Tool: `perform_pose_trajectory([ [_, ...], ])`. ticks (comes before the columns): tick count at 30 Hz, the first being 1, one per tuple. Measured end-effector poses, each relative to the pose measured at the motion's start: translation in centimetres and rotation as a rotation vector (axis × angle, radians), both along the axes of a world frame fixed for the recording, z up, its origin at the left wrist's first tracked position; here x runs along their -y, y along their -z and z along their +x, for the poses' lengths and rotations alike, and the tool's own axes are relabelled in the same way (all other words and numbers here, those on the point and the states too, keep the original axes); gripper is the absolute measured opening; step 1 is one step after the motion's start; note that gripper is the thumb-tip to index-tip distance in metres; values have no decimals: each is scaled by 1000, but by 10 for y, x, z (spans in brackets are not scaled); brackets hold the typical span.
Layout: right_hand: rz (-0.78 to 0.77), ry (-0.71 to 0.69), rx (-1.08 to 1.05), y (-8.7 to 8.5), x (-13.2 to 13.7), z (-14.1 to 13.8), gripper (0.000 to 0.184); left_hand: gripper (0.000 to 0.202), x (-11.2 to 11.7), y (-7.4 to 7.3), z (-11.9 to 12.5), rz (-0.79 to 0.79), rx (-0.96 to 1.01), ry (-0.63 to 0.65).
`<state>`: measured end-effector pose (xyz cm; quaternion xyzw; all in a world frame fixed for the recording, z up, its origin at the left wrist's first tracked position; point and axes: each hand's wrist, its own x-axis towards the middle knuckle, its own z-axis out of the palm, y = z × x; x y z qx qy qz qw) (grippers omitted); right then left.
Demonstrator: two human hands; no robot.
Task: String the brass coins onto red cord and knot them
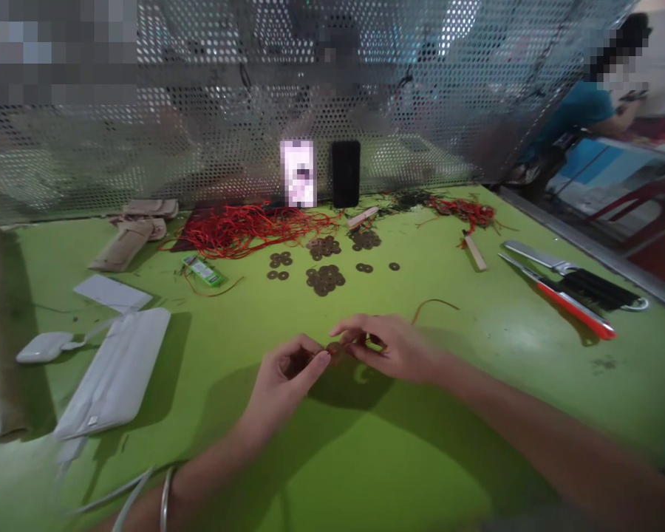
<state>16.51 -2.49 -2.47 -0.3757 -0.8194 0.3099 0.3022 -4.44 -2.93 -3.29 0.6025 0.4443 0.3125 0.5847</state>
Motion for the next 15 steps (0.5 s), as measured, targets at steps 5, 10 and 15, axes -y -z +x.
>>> perform_pose_trajectory([
  [5,54,-18,3,1,1,-3,29,25,2,0,0,-14,-24,-6],
  [10,187,-8,-56,9,-1,-8,21,26,2,-2,-2,-8,-59,-32],
  [15,316,-19,-83,20,-1,-12,16,28,3,-2,-3,9,-99,-52],
])
